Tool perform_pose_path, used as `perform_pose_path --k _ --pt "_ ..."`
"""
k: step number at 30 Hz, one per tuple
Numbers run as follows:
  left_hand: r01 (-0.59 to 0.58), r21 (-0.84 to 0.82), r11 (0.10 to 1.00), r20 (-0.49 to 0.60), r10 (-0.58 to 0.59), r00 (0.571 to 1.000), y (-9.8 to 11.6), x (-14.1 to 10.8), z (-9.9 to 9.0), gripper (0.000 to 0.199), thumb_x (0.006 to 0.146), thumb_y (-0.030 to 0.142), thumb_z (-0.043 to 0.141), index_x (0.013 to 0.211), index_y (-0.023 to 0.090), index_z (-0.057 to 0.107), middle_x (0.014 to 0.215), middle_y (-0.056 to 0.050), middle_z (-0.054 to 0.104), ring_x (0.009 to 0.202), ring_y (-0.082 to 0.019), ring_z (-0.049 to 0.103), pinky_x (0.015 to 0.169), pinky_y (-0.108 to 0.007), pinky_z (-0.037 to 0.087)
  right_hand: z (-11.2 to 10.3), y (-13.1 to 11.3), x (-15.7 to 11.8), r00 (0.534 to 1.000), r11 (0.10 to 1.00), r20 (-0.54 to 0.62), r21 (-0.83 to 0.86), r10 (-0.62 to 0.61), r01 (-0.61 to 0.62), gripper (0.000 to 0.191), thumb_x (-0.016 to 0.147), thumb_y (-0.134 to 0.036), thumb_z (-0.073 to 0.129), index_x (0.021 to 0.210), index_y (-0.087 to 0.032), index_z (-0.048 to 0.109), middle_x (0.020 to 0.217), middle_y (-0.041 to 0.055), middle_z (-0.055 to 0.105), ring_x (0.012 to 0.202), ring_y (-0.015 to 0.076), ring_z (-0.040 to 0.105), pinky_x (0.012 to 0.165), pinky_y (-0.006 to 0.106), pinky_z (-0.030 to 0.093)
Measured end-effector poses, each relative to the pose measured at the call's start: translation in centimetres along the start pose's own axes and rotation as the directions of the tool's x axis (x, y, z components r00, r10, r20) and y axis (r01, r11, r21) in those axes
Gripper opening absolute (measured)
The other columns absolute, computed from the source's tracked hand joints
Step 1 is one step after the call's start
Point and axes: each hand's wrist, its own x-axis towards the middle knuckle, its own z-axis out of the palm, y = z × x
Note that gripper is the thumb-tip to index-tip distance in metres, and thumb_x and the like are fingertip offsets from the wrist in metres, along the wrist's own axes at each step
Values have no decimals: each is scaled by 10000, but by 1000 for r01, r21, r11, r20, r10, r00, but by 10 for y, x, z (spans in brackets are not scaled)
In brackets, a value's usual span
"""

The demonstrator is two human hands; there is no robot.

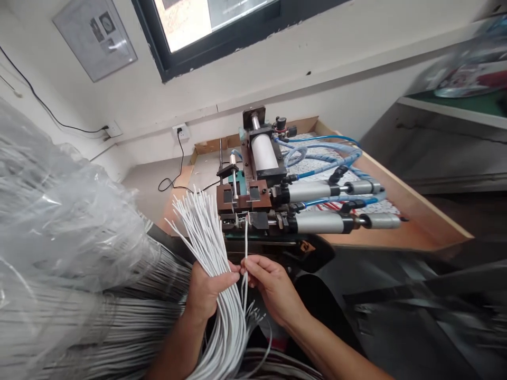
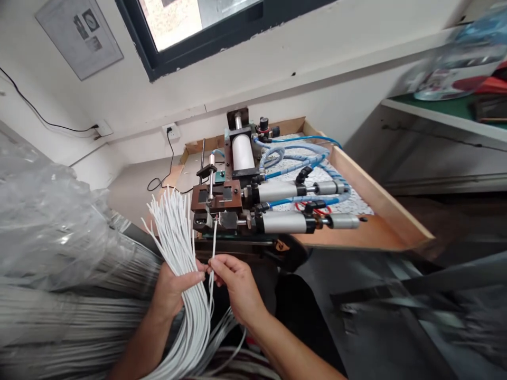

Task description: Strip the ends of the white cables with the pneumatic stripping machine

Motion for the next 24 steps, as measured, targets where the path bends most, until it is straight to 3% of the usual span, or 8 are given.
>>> perform_pose_path --k 5,8,12,17,22,24 --pt "-85 197 977 70 73 995 -10 -9 -2 129 530 155 690 621 120 605 576 -10 606 552 -144 538 559 -257 432 -1 6 -10 1000 998 -8 -64 -27 26 212 662 -340 620 649 -133 576 547 -23 477 488 60 369 466 191 294" --pt "-105 241 965 23 102 995 -14 -13 -2 127 535 154 682 624 124 598 587 -7 604 564 -144 538 575 -255 430 -2 6 -15 998 994 -10 -94 -59 58 222 693 -358 582 677 -137 566 569 -18 483 495 65 374 482 195 311" --pt "-83 160 984 -59 93 994 -14 -16 -2 161 532 138 676 681 126 615 630 -11 614 603 -148 547 615 -251 423 -6 9 -23 996 983 43 -164 -80 86 230 745 -367 514 698 -143 531 650 6 511 575 86 405 536 199 330" --pt "-64 74 995 -55 69 996 -10 -19 -3 151 536 134 661 672 109 600 618 -21 593 572 -138 527 577 -250 413 -8 17 -32 986 953 164 -300 10 40 249 678 -372 583 649 -130 532 548 -33 402 524 73 316 497 199 265" --pt "-92 20 996 -61 93 994 -6 -22 -1 129 515 118 648 622 112 576 553 0 548 516 -116 486 524 -235 388 -6 19 -37 989 882 143 -459 -45 106 303 706 -414 531 629 -123 563 508 -35 369 499 70 283 486 205 245" --pt "-110 13 994 -91 111 990 -4 -22 -2 119 515 121 643 612 112 574 540 2 538 507 -112 474 512 -234 379 -12 22 -37 985 827 159 -544 -67 144 309 731 -417 491 637 -132 563 518 -25 410 495 78 331 484 206 267"
